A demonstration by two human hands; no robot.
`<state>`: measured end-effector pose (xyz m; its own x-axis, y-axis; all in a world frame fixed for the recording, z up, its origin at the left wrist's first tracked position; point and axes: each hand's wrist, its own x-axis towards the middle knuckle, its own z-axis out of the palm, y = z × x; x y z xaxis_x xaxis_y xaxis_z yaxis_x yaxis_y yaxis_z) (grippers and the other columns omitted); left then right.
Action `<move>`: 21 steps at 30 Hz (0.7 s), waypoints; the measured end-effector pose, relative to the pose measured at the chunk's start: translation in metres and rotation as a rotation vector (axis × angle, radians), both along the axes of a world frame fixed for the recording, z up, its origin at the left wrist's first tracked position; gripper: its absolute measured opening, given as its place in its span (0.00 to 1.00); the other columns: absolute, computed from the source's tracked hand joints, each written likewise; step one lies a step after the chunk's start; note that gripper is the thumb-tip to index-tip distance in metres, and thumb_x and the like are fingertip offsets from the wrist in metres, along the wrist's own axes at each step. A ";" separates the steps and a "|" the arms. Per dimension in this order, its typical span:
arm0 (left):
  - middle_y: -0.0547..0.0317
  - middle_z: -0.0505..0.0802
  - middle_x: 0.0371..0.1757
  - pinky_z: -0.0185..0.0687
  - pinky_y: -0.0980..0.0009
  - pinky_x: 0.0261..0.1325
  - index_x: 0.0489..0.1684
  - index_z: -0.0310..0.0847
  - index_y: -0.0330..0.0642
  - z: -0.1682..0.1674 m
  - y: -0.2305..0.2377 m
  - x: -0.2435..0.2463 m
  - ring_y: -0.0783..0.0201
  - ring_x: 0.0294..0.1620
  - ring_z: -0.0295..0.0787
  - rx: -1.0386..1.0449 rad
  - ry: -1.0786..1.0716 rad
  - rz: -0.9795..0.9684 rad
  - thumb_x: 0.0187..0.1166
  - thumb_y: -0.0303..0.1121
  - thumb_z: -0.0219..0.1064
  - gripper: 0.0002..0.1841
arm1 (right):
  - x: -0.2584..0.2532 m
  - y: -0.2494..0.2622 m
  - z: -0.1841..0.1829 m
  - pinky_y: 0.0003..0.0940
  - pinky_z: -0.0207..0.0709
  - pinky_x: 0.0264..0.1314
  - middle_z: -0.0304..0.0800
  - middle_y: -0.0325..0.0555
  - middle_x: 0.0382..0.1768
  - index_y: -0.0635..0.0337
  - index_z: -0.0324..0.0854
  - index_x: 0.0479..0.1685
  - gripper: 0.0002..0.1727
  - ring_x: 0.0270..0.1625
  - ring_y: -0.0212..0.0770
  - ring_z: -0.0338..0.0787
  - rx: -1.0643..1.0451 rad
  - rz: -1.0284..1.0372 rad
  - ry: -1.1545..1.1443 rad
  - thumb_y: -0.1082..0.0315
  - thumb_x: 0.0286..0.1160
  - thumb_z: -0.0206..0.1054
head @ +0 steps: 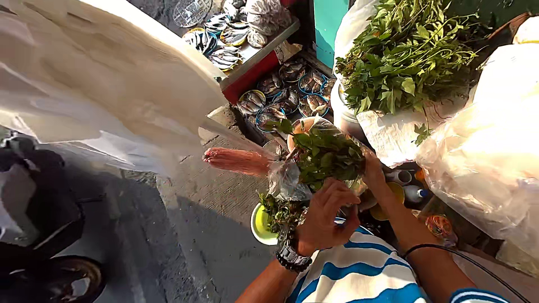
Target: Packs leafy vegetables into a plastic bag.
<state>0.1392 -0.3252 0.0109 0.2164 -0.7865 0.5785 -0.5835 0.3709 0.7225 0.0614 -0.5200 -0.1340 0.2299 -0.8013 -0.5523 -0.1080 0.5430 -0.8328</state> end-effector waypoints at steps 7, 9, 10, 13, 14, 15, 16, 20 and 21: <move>0.31 0.49 0.94 0.45 0.34 0.89 0.94 0.51 0.37 -0.059 -0.078 -0.024 0.24 0.93 0.34 0.774 -0.583 0.027 0.56 0.42 0.88 0.60 | -0.035 0.028 0.030 0.59 0.81 0.54 0.89 0.65 0.35 0.76 0.84 0.45 0.22 0.45 0.60 0.91 -0.622 0.311 0.399 0.63 0.90 0.52; 0.29 0.58 0.91 0.43 0.33 0.90 0.93 0.50 0.36 -0.068 -0.088 -0.017 0.24 0.92 0.44 0.810 -0.615 -0.026 0.51 0.48 0.90 0.65 | -0.047 0.041 0.035 0.61 0.83 0.50 0.89 0.64 0.32 0.75 0.84 0.44 0.21 0.42 0.62 0.92 -0.644 0.291 0.416 0.62 0.89 0.53; 0.31 0.67 0.88 0.45 0.34 0.89 0.93 0.53 0.36 -0.071 -0.091 -0.017 0.27 0.89 0.54 0.819 -0.640 -0.056 0.50 0.50 0.90 0.65 | -0.056 0.047 0.034 0.61 0.83 0.48 0.89 0.63 0.31 0.74 0.84 0.44 0.21 0.41 0.62 0.93 -0.647 0.275 0.419 0.62 0.88 0.53; 0.35 0.84 0.73 0.61 0.35 0.82 0.89 0.61 0.37 -0.076 -0.098 -0.026 0.33 0.76 0.78 0.810 -0.705 -0.135 0.49 0.52 0.90 0.60 | -0.081 0.056 0.034 0.59 0.85 0.46 0.90 0.60 0.30 0.72 0.84 0.45 0.20 0.40 0.59 0.94 -0.641 0.252 0.420 0.62 0.88 0.54; 0.34 0.87 0.68 0.67 0.34 0.77 0.86 0.66 0.37 -0.076 -0.099 -0.032 0.34 0.70 0.83 0.784 -0.698 -0.152 0.49 0.49 0.90 0.56 | -0.088 0.059 0.033 0.57 0.85 0.42 0.90 0.59 0.28 0.72 0.85 0.42 0.19 0.37 0.58 0.94 -0.666 0.217 0.415 0.63 0.87 0.55; 0.35 0.90 0.64 0.72 0.34 0.72 0.82 0.71 0.37 -0.077 -0.099 -0.037 0.34 0.66 0.86 0.754 -0.673 -0.164 0.49 0.45 0.90 0.52 | -0.094 0.061 0.033 0.56 0.84 0.41 0.89 0.59 0.26 0.72 0.85 0.41 0.18 0.35 0.57 0.94 -0.680 0.184 0.397 0.63 0.86 0.56; 0.35 0.92 0.60 0.75 0.33 0.67 0.78 0.75 0.37 -0.078 -0.099 -0.044 0.33 0.61 0.89 0.742 -0.645 -0.173 0.50 0.42 0.89 0.47 | -0.100 0.063 0.033 0.55 0.85 0.38 0.89 0.58 0.24 0.72 0.85 0.39 0.17 0.32 0.56 0.93 -0.710 0.137 0.373 0.65 0.85 0.58; 0.34 0.94 0.40 0.80 0.30 0.46 0.52 0.87 0.28 -0.094 -0.101 -0.068 0.31 0.43 0.92 0.729 -0.567 -0.242 0.55 0.39 0.84 0.28 | -0.122 0.067 0.024 0.51 0.80 0.26 0.83 0.52 0.17 0.68 0.84 0.29 0.15 0.23 0.50 0.89 -0.810 -0.002 0.354 0.65 0.80 0.62; 0.36 0.93 0.34 0.81 0.32 0.41 0.45 0.88 0.28 -0.102 -0.102 -0.073 0.34 0.38 0.93 0.684 -0.545 -0.270 0.55 0.40 0.82 0.25 | -0.131 0.067 0.023 0.51 0.80 0.26 0.83 0.50 0.17 0.67 0.83 0.30 0.16 0.23 0.50 0.89 -0.792 0.007 0.342 0.62 0.80 0.62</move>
<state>0.0658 -0.4276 -0.0916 -0.1911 -0.9795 -0.0637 -0.8638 0.1370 0.4848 -0.0697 -0.4533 -0.1110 0.1596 -0.9787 0.1290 -0.4230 -0.1858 -0.8869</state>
